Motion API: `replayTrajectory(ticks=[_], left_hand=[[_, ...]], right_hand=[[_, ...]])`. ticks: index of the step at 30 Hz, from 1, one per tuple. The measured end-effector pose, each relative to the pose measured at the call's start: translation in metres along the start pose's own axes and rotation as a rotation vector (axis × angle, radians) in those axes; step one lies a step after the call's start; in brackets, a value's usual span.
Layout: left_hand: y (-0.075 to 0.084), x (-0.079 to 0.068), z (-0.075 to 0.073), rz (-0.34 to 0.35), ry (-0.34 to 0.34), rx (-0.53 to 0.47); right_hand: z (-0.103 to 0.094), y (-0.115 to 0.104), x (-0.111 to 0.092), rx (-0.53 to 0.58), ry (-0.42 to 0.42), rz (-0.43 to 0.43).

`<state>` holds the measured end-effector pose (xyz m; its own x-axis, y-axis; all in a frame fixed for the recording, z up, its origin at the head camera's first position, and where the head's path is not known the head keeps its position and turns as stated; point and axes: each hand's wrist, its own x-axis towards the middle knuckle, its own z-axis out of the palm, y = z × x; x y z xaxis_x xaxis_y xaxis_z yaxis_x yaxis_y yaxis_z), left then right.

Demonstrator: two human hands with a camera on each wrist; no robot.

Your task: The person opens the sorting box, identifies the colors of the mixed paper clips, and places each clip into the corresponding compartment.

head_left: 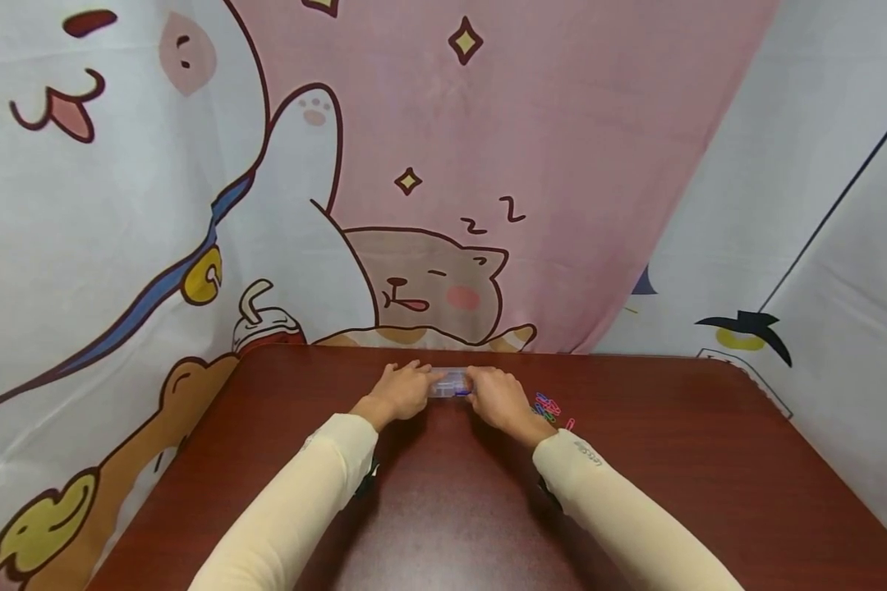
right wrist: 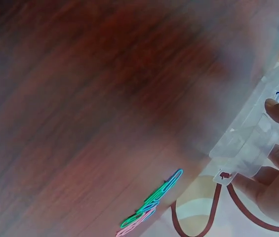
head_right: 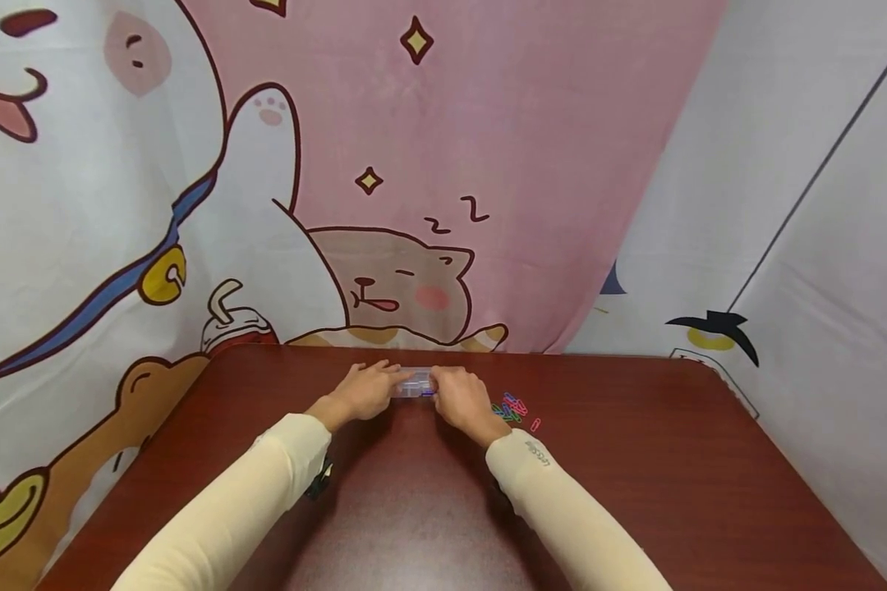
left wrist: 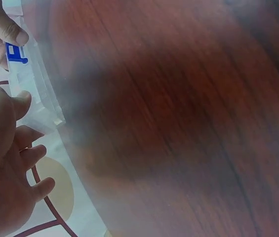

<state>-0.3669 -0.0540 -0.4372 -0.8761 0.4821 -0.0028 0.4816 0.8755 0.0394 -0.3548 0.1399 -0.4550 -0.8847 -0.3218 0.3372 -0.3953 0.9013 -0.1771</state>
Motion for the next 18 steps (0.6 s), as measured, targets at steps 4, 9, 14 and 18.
replayTrajectory(ticks=[4,9,14,18], left_hand=[[0.0001,0.0014,0.0015,0.003,0.002,-0.015],[0.0002,0.0005,0.001,0.008,0.003,-0.022],[-0.0001,-0.0001,0.002,0.009,-0.002,-0.021],[-0.0001,-0.0006,0.0031,0.009,-0.003,-0.025]], right_hand=[[-0.0009,0.0033,-0.0012,0.011,-0.011,-0.015],[-0.0027,0.0052,-0.0025,0.02,-0.058,-0.02],[-0.0048,0.0055,-0.0031,0.002,-0.089,-0.062],[-0.0069,0.0058,-0.0037,-0.002,-0.091,-0.081]])
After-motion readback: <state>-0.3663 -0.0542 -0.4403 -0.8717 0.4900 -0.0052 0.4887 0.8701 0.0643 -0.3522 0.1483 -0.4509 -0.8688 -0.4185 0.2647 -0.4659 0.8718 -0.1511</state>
